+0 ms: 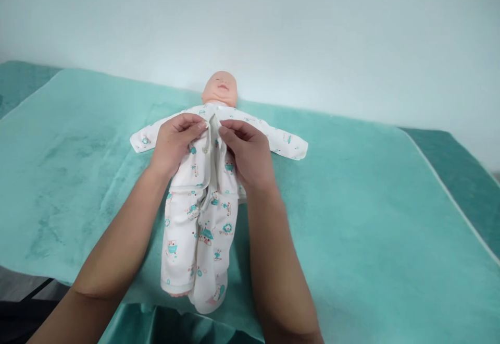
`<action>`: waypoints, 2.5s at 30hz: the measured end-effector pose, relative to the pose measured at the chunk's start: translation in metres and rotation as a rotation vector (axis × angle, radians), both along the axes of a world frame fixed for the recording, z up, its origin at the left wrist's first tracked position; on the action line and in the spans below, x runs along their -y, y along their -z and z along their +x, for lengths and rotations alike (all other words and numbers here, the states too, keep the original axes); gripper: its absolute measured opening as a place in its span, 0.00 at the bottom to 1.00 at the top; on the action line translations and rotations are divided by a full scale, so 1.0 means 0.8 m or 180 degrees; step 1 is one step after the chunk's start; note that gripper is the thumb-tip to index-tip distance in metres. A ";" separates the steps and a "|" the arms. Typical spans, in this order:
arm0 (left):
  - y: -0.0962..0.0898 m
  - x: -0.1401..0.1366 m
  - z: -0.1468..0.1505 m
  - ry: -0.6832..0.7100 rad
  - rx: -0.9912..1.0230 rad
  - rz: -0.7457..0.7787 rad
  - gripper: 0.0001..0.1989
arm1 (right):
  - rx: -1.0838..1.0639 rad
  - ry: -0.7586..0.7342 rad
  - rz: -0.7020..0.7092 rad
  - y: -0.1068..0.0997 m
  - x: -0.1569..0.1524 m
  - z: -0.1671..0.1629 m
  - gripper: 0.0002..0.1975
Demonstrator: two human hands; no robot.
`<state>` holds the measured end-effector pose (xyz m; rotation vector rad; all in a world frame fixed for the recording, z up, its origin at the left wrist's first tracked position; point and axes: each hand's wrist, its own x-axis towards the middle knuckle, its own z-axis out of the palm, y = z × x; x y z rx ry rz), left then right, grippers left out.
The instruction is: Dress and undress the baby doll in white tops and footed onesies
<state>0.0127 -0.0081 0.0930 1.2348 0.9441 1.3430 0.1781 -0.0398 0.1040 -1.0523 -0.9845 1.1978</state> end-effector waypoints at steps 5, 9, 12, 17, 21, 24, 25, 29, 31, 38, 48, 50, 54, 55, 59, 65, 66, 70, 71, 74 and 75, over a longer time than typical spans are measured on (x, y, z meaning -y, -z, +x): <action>0.002 0.000 0.001 0.0099 -0.0072 0.0082 0.03 | 0.0128 -0.0125 -0.0113 0.007 -0.001 -0.006 0.10; 0.004 0.000 0.001 0.0246 0.0059 0.0023 0.04 | 0.0168 -0.0177 -0.0132 0.010 -0.003 -0.002 0.11; 0.004 0.000 0.001 0.0343 0.0106 -0.0026 0.04 | 0.0197 -0.0154 -0.0097 0.012 -0.003 -0.002 0.11; 0.005 0.001 0.003 0.0369 0.0177 -0.0017 0.02 | 0.0461 -0.0209 -0.0077 0.012 -0.002 -0.001 0.12; 0.005 0.003 0.003 0.0302 0.0103 0.0037 0.03 | 0.0871 -0.0144 0.0021 0.005 0.001 -0.005 0.13; 0.005 0.004 0.003 0.0284 -0.0104 0.0082 0.05 | 0.1237 -0.0052 0.0193 0.001 0.003 -0.012 0.13; 0.005 0.005 0.003 0.0277 -0.0188 0.0102 0.06 | 0.1373 -0.0017 0.0250 0.001 0.004 -0.014 0.12; 0.008 0.006 0.004 0.0151 -0.0424 0.0229 0.08 | 0.1827 0.0053 0.0449 0.001 0.006 -0.019 0.12; 0.008 0.006 0.005 0.0075 -0.0483 0.0262 0.09 | 0.1894 0.0006 0.0460 0.001 0.007 -0.019 0.13; 0.007 0.005 0.006 -0.0030 -0.0396 0.0280 0.10 | 0.1547 -0.0306 0.0416 -0.001 0.007 -0.010 0.11; 0.010 0.004 0.008 -0.0088 -0.0354 0.0372 0.10 | 0.1580 -0.0103 0.0298 0.005 0.005 -0.018 0.08; 0.010 0.005 0.008 -0.0086 -0.0405 0.0388 0.10 | 0.1753 -0.0035 0.0251 0.003 0.006 -0.020 0.08; 0.007 0.006 0.009 -0.0125 -0.0469 0.0399 0.11 | 0.1992 0.0014 0.0300 0.001 0.007 -0.022 0.09; 0.006 0.006 0.010 -0.0131 -0.0463 0.0401 0.11 | 0.2026 0.0020 0.0311 0.001 0.007 -0.022 0.09; 0.004 0.005 0.009 -0.0086 -0.0209 0.0207 0.10 | 0.2064 0.0024 0.0337 0.000 0.009 -0.023 0.10; 0.003 0.003 0.003 0.0033 0.0193 -0.0176 0.10 | 0.1957 0.0011 0.0302 -0.001 0.010 -0.027 0.10; 0.003 0.003 0.002 0.0035 0.0161 -0.0158 0.10 | 0.1904 0.0005 0.0295 0.000 0.009 -0.027 0.10; 0.006 0.005 0.000 0.0013 -0.0037 0.0015 0.07 | 0.1673 0.0004 0.0310 0.001 0.007 -0.022 0.08; 0.005 0.006 -0.002 0.0026 -0.0095 0.0067 0.06 | 0.1688 0.0039 0.0327 -0.001 0.009 -0.020 0.06; 0.001 0.013 -0.012 0.0056 -0.0317 0.0225 0.05 | 0.2304 0.0070 0.0369 -0.018 0.022 -0.013 0.08; -0.002 0.015 -0.017 0.0100 -0.0460 0.0272 0.05 | 0.2655 -0.0008 0.0345 -0.025 0.028 -0.012 0.11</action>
